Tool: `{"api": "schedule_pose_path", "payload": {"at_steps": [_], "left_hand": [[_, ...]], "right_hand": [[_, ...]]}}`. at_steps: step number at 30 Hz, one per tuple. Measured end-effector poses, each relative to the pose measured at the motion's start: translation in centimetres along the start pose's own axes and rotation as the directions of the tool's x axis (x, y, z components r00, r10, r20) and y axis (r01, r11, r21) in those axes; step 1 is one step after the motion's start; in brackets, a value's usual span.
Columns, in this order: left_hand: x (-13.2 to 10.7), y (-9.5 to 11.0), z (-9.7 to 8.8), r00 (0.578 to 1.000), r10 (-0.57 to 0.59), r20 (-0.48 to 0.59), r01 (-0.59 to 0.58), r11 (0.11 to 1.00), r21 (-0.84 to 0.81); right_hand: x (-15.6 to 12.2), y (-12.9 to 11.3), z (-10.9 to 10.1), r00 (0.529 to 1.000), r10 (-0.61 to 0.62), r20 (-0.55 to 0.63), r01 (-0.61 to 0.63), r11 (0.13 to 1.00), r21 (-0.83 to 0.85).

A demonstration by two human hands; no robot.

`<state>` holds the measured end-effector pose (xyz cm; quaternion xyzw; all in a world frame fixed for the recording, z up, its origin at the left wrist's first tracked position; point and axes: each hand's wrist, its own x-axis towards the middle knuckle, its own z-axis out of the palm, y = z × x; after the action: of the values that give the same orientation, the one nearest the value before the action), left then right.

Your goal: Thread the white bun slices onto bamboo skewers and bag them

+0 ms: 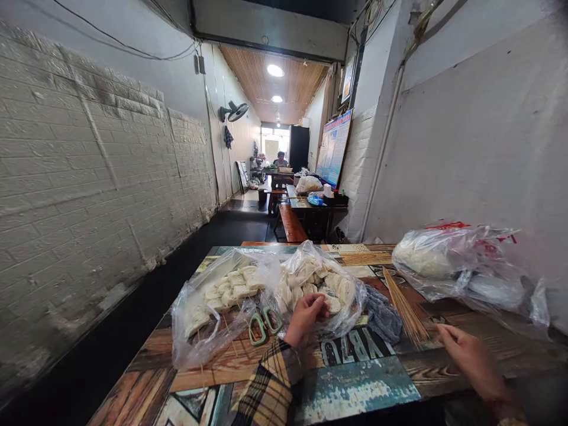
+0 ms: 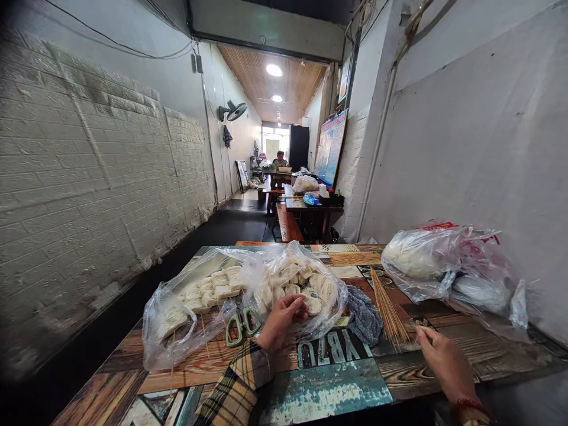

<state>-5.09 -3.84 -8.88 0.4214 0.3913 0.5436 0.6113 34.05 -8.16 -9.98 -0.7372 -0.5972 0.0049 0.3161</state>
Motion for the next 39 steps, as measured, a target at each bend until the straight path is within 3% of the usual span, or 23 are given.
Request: {"api": "schedule_pose_path", "payload": {"at_steps": [2,4,7,9,12,13,15,17,21,25,28,31,32,35,37,39], "left_hand": [[0.1,-0.1,0.0,1.000,0.016,-0.012,-0.016,1.000,0.000],[0.2,0.0,0.1,0.997,0.064,-0.043,-0.064,0.998,0.009],[-0.2,0.6,0.4,0.954,0.269,-0.133,-0.252,0.959,0.133],[-0.7,1.2,0.6,0.867,0.475,-0.148,-0.406,0.848,0.341],[-1.6,1.7,0.9,0.732,0.681,-0.016,-0.511,0.565,0.648],[-1.8,1.7,1.0,0.711,0.702,0.032,-0.511,0.484,0.711],[-2.0,1.5,1.0,0.708,0.701,0.086,-0.479,0.387,0.788],[-1.9,1.3,0.9,0.727,0.682,0.080,-0.426,0.357,0.831],[-1.7,1.7,0.5,0.758,0.650,0.048,-0.339,0.330,0.881],[-2.3,2.6,0.8,0.758,0.634,0.156,-0.384,0.238,0.892],[-3.0,2.9,1.9,0.774,0.570,0.276,-0.506,0.295,0.810],[-3.8,2.6,3.3,0.811,0.413,0.414,-0.583,0.522,0.622],[-4.1,2.5,3.7,0.809,0.335,0.484,-0.577,0.609,0.544],[-4.4,2.0,4.5,0.750,0.117,0.651,-0.448,0.814,0.369],[-4.1,1.8,4.3,0.771,0.070,0.633,-0.354,0.873,0.336],[-3.4,1.8,3.7,0.865,0.127,0.485,-0.332,0.869,0.366]], "right_hand": [[-0.3,-1.4,-1.2,0.999,0.022,0.043,-0.025,0.998,0.064],[-1.0,-3.9,-2.3,1.000,-0.017,0.015,0.016,0.998,0.064],[-2.5,-9.0,-3.0,0.937,-0.331,0.112,0.319,0.941,0.111],[-3.5,-12.2,-3.0,0.880,-0.443,0.173,0.426,0.895,0.129],[-4.3,-15.4,-2.6,0.809,-0.540,0.232,0.525,0.841,0.126],[-4.3,-16.0,-2.6,0.797,-0.558,0.233,0.544,0.830,0.126],[-4.1,-16.6,-2.9,0.789,-0.576,0.215,0.560,0.818,0.135],[-3.7,-17.0,-3.6,0.802,-0.566,0.189,0.544,0.824,0.157],[-3.0,-18.0,-5.9,0.879,-0.464,0.107,0.430,0.870,0.241],[-2.8,-20.1,-8.3,0.960,-0.277,-0.045,0.277,0.913,0.300],[-2.5,-21.8,-9.5,0.972,-0.142,-0.188,0.196,0.930,0.311],[-1.7,-23.1,-9.9,0.937,-0.156,-0.311,0.272,0.887,0.374],[-1.3,-23.4,-9.8,0.927,-0.173,-0.333,0.310,0.855,0.416],[-0.2,-23.9,-8.9,0.931,-0.166,-0.324,0.339,0.720,0.606],[0.3,-23.8,-7.8,0.960,-0.125,-0.249,0.272,0.609,0.745],[0.5,-23.3,-6.2,0.985,-0.104,-0.138,0.173,0.542,0.822]]}}
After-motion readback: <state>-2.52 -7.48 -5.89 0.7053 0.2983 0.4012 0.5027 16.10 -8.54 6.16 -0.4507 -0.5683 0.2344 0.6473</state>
